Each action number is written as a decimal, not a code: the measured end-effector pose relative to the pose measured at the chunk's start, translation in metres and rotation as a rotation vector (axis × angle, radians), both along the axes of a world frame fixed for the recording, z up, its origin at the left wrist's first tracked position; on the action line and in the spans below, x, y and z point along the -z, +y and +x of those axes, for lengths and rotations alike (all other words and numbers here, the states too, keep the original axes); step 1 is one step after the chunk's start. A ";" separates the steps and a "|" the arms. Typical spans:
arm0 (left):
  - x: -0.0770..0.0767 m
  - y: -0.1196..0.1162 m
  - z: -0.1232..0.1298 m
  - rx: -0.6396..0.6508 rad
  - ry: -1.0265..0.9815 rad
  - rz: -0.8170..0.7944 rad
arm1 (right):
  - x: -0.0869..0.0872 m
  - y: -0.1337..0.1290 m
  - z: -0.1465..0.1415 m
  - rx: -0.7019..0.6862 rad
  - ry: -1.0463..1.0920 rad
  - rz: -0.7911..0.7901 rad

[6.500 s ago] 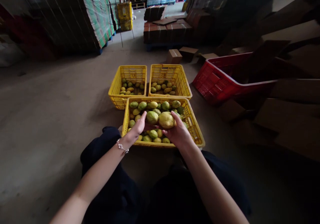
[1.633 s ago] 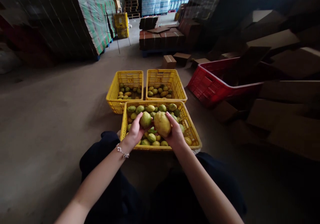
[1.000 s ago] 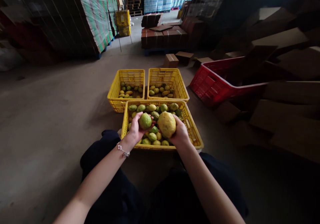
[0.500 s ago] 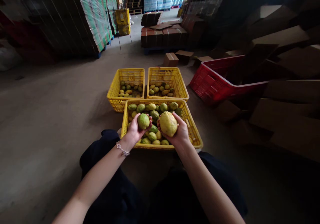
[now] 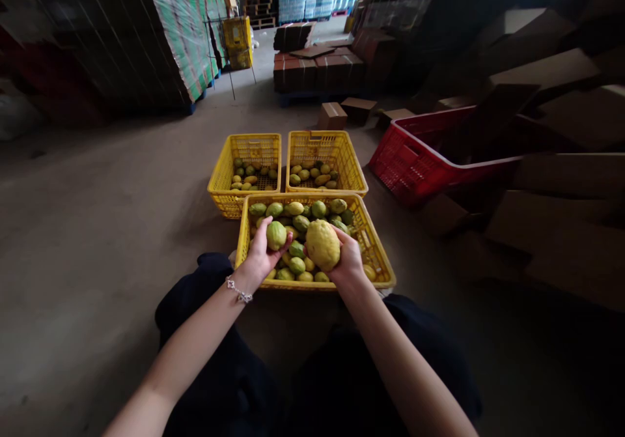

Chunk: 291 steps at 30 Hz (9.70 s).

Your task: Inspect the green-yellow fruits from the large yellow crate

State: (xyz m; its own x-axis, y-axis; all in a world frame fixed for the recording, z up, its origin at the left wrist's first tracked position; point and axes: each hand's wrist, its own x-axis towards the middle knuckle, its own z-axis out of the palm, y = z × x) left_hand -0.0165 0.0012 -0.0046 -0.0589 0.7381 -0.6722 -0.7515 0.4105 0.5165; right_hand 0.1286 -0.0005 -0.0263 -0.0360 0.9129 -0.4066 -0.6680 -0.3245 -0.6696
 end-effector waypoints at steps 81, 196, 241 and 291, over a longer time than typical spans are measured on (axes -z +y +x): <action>-0.005 0.000 0.000 -0.270 -0.235 0.076 | -0.013 -0.003 -0.005 0.164 0.253 -0.389; 0.005 0.002 0.001 -0.074 -0.212 0.018 | -0.023 -0.009 -0.005 0.036 0.277 -0.320; 0.009 0.000 0.007 0.278 -0.156 -0.035 | -0.022 -0.005 -0.008 -0.020 0.187 -0.442; 0.023 -0.013 0.004 0.027 1.093 1.019 | -0.019 -0.013 0.006 0.258 -0.783 0.565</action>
State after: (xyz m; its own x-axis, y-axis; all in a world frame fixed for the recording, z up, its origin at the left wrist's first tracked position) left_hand -0.0123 -0.0120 -0.0271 -0.1587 0.8600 0.4849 0.1869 -0.4561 0.8701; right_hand 0.1345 -0.0134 -0.0076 0.2827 0.9217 0.2655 0.0227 0.2703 -0.9625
